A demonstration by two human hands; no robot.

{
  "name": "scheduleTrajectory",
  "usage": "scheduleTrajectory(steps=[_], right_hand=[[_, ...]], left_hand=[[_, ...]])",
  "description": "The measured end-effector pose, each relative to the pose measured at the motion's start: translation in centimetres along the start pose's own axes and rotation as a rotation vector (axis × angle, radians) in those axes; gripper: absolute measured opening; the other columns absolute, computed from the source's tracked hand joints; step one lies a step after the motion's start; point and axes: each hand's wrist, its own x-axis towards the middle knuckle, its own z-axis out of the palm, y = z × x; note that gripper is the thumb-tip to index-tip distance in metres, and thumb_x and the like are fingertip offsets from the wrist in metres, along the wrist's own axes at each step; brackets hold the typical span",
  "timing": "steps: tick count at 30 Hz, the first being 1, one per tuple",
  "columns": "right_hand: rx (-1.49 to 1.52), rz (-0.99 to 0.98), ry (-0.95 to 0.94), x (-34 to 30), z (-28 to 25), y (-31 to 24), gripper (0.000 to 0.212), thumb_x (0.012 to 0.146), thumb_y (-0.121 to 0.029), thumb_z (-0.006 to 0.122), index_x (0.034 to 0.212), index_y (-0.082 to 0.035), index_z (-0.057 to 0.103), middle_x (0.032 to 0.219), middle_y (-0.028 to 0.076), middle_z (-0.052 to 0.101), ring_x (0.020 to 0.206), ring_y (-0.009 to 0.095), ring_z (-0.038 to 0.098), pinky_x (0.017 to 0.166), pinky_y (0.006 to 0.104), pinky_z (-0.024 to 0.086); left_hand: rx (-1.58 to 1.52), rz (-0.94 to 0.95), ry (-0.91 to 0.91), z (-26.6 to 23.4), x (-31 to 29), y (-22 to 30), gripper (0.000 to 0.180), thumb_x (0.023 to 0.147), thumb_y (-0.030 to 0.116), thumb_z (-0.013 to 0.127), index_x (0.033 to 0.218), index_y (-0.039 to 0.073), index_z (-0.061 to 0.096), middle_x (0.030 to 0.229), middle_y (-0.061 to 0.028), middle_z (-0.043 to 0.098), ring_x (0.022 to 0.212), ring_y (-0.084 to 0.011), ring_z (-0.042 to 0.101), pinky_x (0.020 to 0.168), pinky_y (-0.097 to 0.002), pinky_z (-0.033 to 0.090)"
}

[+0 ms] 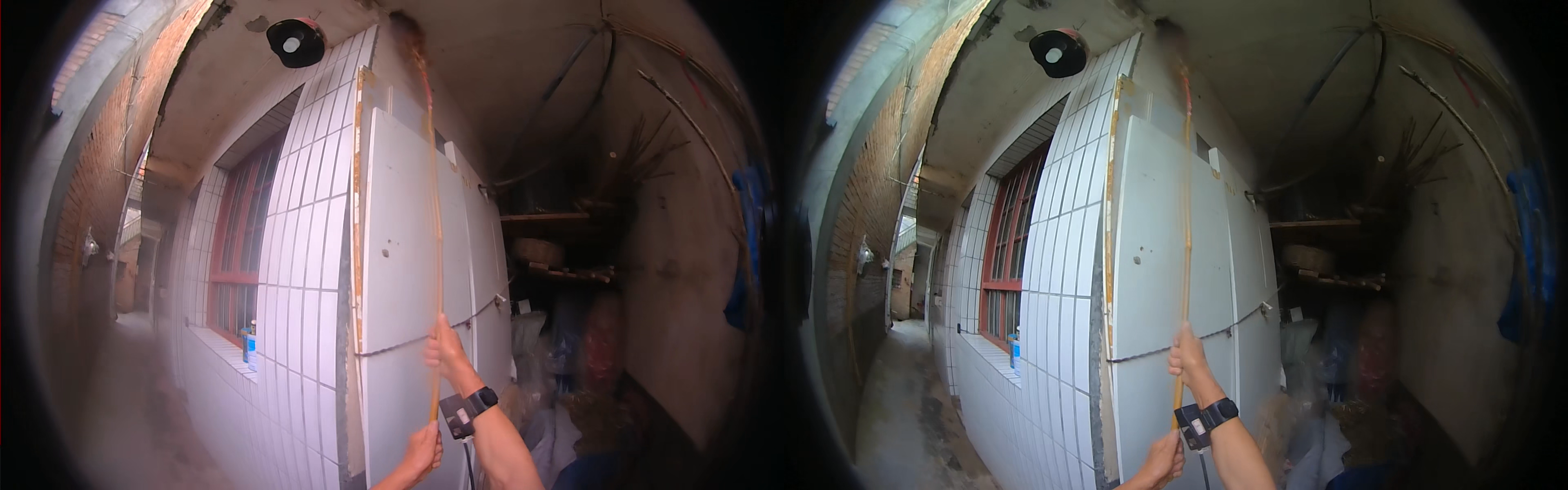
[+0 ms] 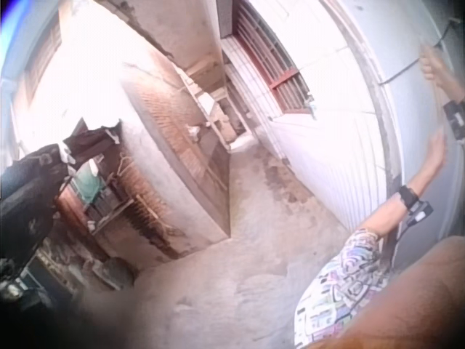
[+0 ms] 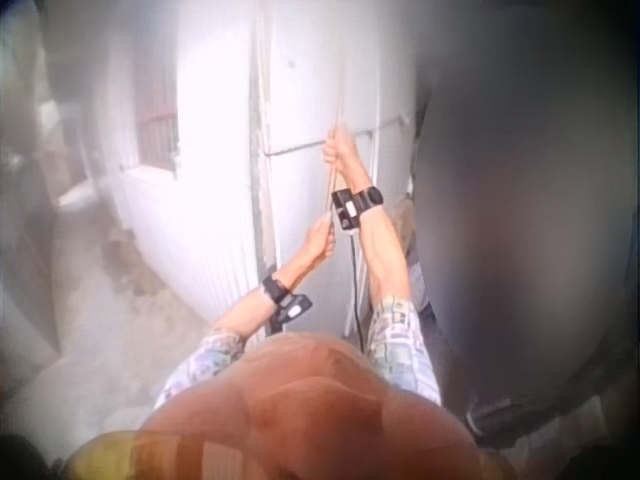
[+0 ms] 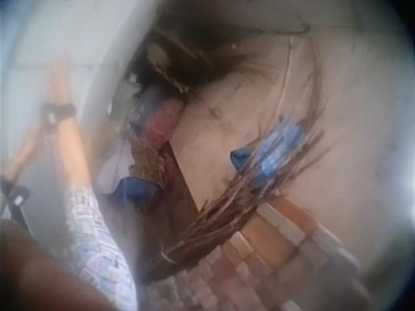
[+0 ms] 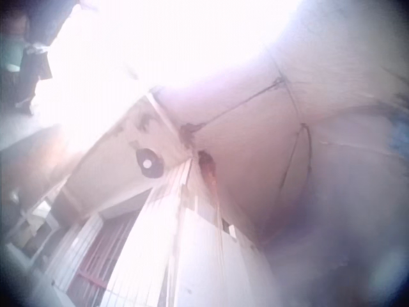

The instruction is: The person ties red plastic strips onto a feather duster by hand and then attaches it to a long pole to brush a high corner and ceiling area.

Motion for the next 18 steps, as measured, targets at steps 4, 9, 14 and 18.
scheduleTrajectory(steps=[4, 9, 14, 18], right_hand=[[0.027, -0.056, 0.039, 2.6, -0.4, -0.8, 0.043, 0.084, -0.051, 0.034, 0.071, -0.01, 0.033, 0.047, -0.005, 0.021, 0.035, 0.007, 0.023, 0.031, 0.022, 0.02], [0.03, -0.108, 0.096, 4.8, -1.4, -2.6, 0.04, 0.086, -0.047, 0.031, 0.071, -0.01, 0.032, 0.047, -0.005, 0.02, 0.035, 0.007, 0.022, 0.031, 0.0221, 0.02], [0.077, -0.108, 0.158, 3.6, -3.3, -2.5, 0.04, 0.086, -0.044, 0.03, 0.065, -0.01, 0.033, 0.044, -0.002, 0.024, 0.031, 0.01, 0.026, 0.028, 0.0245, 0.02], [0.042, -0.068, 0.106, 1.2, -4.1, -1.8, 0.04, 0.086, -0.044, 0.03, 0.066, -0.009, 0.034, 0.044, -0.001, 0.025, 0.031, 0.011, 0.027, 0.027, 0.0251, 0.022]], left_hand=[[0.0, -0.031, -0.021, 0.0, 1.2, 2.7, 0.036, 0.087, 0.04, 0.035, 0.064, 0.012, 0.035, 0.046, 0.0042, 0.023, 0.036, -0.0083, 0.021, 0.035, -0.0234, 0.019], [0.045, 0.017, -0.012, 1.3, 2.1, 5.2, 0.036, 0.086, 0.039, 0.036, 0.064, 0.012, 0.035, 0.046, 0.0044, 0.023, 0.036, -0.0084, 0.021, 0.034, -0.0233, 0.018], [0.051, 0.063, -0.016, 2.5, 2.6, 2.8, 0.035, 0.087, 0.039, 0.036, 0.064, 0.012, 0.034, 0.046, 0.0047, 0.021, 0.035, -0.0078, 0.018, 0.033, -0.0218, 0.015], [0.2, 0.268, 0.126, 2.3, 4.2, -3.0, 0.037, 0.086, 0.041, 0.038, 0.063, 0.013, 0.035, 0.043, 0.0051, 0.024, 0.033, -0.0069, 0.021, 0.031, -0.0208, 0.017]])
